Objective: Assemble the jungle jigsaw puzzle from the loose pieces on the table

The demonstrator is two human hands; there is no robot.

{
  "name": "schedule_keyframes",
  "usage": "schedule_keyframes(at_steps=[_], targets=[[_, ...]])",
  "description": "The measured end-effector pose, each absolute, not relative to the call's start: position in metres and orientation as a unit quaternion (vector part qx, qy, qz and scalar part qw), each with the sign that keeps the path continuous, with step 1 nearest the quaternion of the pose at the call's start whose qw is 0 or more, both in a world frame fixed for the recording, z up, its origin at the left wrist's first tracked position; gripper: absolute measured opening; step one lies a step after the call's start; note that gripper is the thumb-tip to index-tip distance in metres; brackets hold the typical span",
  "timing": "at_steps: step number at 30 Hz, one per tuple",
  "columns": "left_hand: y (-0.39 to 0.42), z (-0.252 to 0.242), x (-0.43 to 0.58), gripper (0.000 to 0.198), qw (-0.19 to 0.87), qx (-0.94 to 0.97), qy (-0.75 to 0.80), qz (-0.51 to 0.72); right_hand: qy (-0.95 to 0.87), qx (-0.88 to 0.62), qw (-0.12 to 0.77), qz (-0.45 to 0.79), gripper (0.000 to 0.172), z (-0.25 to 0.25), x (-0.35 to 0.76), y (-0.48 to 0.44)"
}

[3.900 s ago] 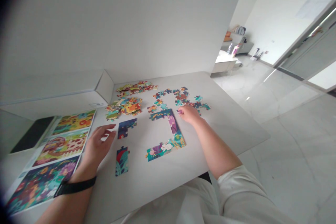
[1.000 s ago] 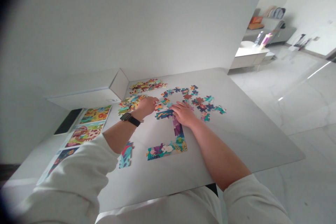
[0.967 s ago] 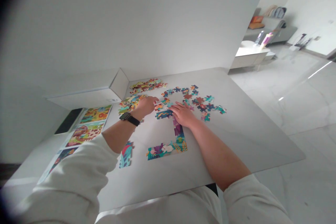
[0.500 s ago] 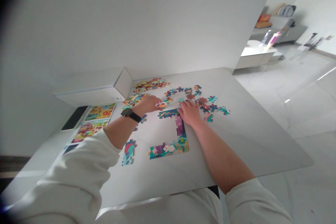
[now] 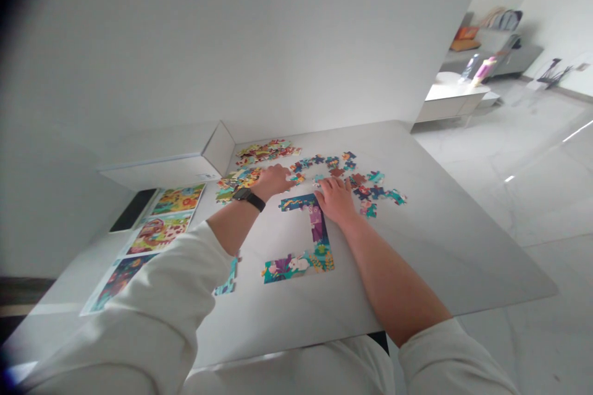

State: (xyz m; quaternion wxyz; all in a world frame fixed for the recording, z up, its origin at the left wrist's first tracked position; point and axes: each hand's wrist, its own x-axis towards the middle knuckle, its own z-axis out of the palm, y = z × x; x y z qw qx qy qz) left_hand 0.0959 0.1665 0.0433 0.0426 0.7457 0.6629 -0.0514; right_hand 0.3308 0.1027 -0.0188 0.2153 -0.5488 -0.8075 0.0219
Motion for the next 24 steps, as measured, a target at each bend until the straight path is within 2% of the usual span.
schedule_keyframes(at_steps=[8,12,16,20,24], targets=[[0.18,0.04,0.11,0.051,0.092,0.729,0.679,0.003,-0.801,-0.552,0.233,0.011,0.04,-0.022,0.335,0.107],[0.172,0.046,0.11,0.032,0.115,0.73,0.672,0.05,-0.802,-0.549,0.234,0.017,0.041,-0.022,0.337,0.108],[0.155,0.056,0.097,0.018,0.176,0.718,0.646,0.192,-0.801,-0.55,0.237,0.017,0.043,-0.021,0.339,0.107],[0.117,0.066,0.065,0.028,0.276,0.673,0.601,0.329,-0.801,-0.543,0.25,0.008,0.043,-0.02,0.34,0.104],[0.051,0.068,0.03,0.022,0.364,0.625,0.557,0.408,-0.824,-0.508,0.249,0.01,0.044,-0.014,0.34,0.1]])
